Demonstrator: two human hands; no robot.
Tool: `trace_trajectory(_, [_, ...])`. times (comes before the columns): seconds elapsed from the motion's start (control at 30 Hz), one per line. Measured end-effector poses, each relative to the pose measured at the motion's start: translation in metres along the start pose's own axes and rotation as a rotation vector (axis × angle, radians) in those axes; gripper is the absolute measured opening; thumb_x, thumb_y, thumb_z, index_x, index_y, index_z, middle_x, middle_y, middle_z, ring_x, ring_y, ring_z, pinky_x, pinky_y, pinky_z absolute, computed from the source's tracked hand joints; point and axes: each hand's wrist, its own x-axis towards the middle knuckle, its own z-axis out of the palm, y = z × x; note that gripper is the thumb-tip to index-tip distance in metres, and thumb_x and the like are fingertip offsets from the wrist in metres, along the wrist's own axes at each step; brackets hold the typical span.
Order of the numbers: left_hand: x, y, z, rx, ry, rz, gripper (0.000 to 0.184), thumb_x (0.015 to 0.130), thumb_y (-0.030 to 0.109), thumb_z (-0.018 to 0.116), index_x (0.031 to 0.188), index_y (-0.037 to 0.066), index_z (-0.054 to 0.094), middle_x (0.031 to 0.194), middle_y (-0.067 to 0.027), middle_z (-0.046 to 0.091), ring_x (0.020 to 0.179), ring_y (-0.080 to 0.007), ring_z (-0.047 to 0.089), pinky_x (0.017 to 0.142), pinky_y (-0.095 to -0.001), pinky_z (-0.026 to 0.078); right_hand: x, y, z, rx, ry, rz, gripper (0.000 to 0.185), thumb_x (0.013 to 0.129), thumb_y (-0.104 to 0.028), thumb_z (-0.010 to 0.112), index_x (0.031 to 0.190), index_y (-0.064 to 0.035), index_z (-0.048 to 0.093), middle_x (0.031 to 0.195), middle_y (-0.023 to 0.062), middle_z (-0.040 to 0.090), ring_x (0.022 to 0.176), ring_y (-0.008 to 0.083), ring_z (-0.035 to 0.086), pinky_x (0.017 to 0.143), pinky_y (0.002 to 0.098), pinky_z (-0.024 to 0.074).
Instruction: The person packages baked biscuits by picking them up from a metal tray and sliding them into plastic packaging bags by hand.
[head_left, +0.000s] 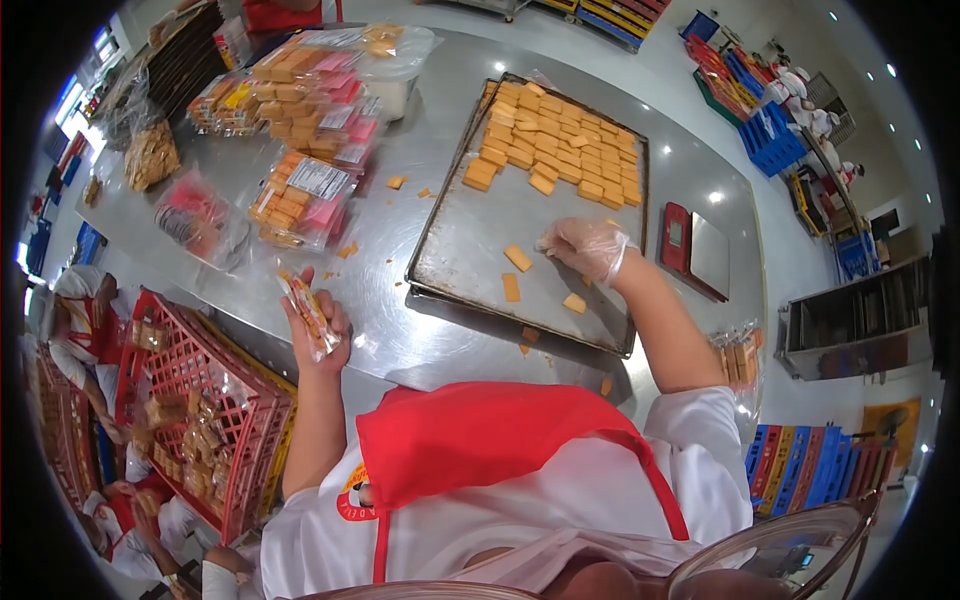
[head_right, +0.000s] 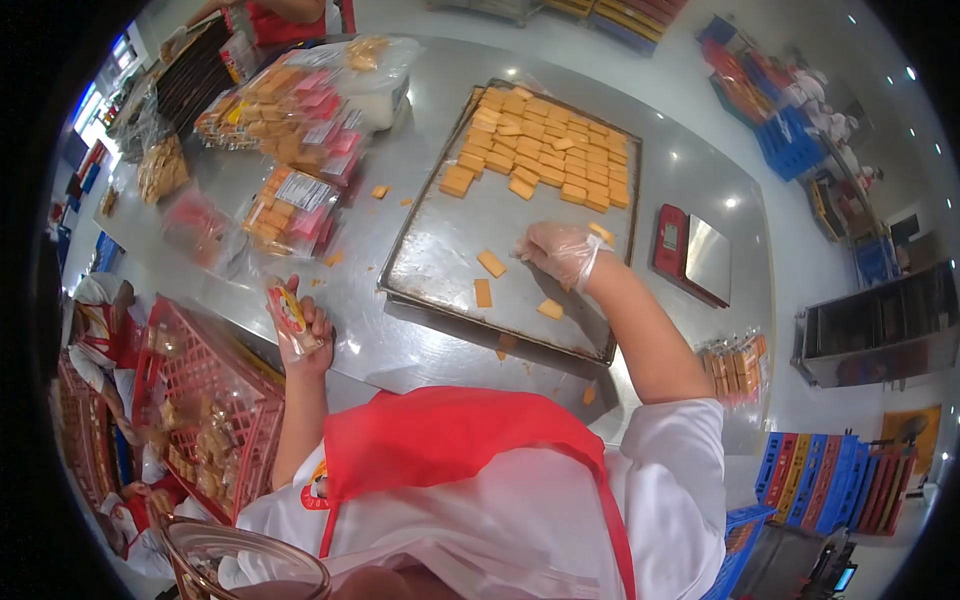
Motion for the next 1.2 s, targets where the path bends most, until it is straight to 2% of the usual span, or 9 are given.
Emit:
trace_trajectory(0.13, [0.002, 0.0, -0.001, -0.001, 0.005, -0.004, 0.052, 0.088, 0.049, 0.033, 0.124, 0.012, 0.036, 0.063, -0.0044, 0.045, 0.049, -0.0155, 0.045, 0.044, -0.026, 0.037, 0.002, 0.005, 0.019, -0.133, 0.115, 0.018, 0.017, 0.077, -0.021, 0.055, 0.078, -0.0045, 0.053, 0.074, 0.0144, 0.057, 0.07, 0.0321, 0.055, 0.063, 0.0377, 0.0439])
trace_trajectory(0.23, [0.001, -0.001, 0.001, 0.016, 0.019, 0.001, 0.052, 0.088, 0.049, 0.033, 0.124, 0.012, 0.036, 0.063, -0.004, 0.045, 0.048, -0.0154, 0.044, 0.043, -0.0259, 0.036, 0.01, -0.033, -0.008, 0.112, -0.072, 0.315, 0.016, 0.077, -0.021, 0.054, 0.08, -0.0049, 0.053, 0.076, 0.0145, 0.056, 0.073, 0.0332, 0.055, 0.065, 0.039, 0.0438])
trace_trajectory(0.47, [0.002, 0.001, -0.005, 0.041, 0.016, -0.009, 0.053, 0.086, 0.051, 0.035, 0.124, 0.013, 0.036, 0.062, -0.0034, 0.045, 0.047, -0.0144, 0.043, 0.043, -0.0257, 0.035, 0.01, -0.062, 0.023, 0.12, 0.0, 0.103, 0.017, 0.079, -0.021, 0.051, 0.085, -0.0046, 0.052, 0.085, 0.0166, 0.056, 0.085, 0.0329, 0.053, 0.075, 0.0376, 0.0417])
trace_trajectory(0.67, [0.001, 0.0, -0.006, 0.056, 0.059, 0.004, 0.054, 0.086, 0.051, 0.036, 0.124, 0.013, 0.036, 0.062, -0.0029, 0.044, 0.047, -0.0142, 0.043, 0.043, -0.0256, 0.035, 0.001, -0.031, -0.026, -0.092, -0.088, 0.367, 0.016, 0.078, -0.02, 0.05, 0.083, -0.0051, 0.052, 0.078, 0.0157, 0.058, 0.075, 0.034, 0.056, 0.066, 0.04, 0.0448])
trace_trajectory(0.73, [0.001, 0.0, -0.006, 0.067, 0.06, 0.003, 0.054, 0.086, 0.051, 0.036, 0.125, 0.013, 0.035, 0.062, -0.0028, 0.044, 0.047, -0.0141, 0.042, 0.043, -0.0256, 0.035, -0.012, 0.006, -0.034, -0.053, 0.182, 0.354, 0.02, 0.073, -0.023, 0.056, 0.079, -0.0037, 0.053, 0.077, 0.0154, 0.059, 0.075, 0.0329, 0.057, 0.066, 0.0363, 0.0442])
trace_trajectory(0.83, [0.001, 0.001, 0.001, 0.084, 0.112, -0.023, 0.054, 0.086, 0.051, 0.036, 0.125, 0.013, 0.034, 0.063, -0.0028, 0.044, 0.047, -0.0139, 0.043, 0.043, -0.0254, 0.035, -0.022, 0.06, -0.029, -0.037, 0.125, 0.411, 0.019, 0.075, -0.023, 0.055, 0.077, -0.0049, 0.052, 0.073, 0.0144, 0.059, 0.071, 0.0313, 0.055, 0.063, 0.0357, 0.0434])
trace_trajectory(0.97, [0.002, -0.001, 0.006, 0.052, 0.106, -0.007, 0.05, 0.086, 0.049, 0.038, 0.122, 0.013, 0.038, 0.06, -0.002, 0.043, 0.044, -0.0131, 0.041, 0.041, -0.0247, 0.033, -0.032, 0.06, -0.02, 0.122, 0.198, 0.351, 0.021, 0.08, -0.025, 0.053, 0.076, -0.005, 0.051, 0.071, 0.0151, 0.057, 0.067, 0.0301, 0.055, 0.062, 0.035, 0.0431])
trace_trajectory(1.07, [0.0, -0.002, 0.024, 0.067, 0.204, 0.008, 0.045, 0.086, 0.046, 0.042, 0.115, 0.013, 0.045, 0.055, -0.0007, 0.042, 0.039, -0.0117, 0.038, 0.037, -0.0237, 0.03, -0.03, 0.067, -0.012, -0.007, 0.304, 0.328, 0.024, 0.079, -0.028, 0.055, 0.075, -0.0046, 0.051, 0.069, 0.014, 0.056, 0.064, 0.0276, 0.055, 0.06, 0.0333, 0.0431])
trace_trajectory(1.2, [0.0, -0.001, 0.024, 0.069, 0.218, 0.017, 0.045, 0.086, 0.047, 0.041, 0.116, 0.013, 0.045, 0.056, -0.0007, 0.042, 0.039, -0.0116, 0.039, 0.037, -0.0237, 0.031, -0.034, 0.075, -0.022, 0.076, 0.359, 0.466, 0.026, 0.076, -0.029, 0.059, 0.075, -0.004, 0.052, 0.066, 0.0113, 0.055, 0.06, 0.0228, 0.053, 0.058, 0.0306, 0.0429])
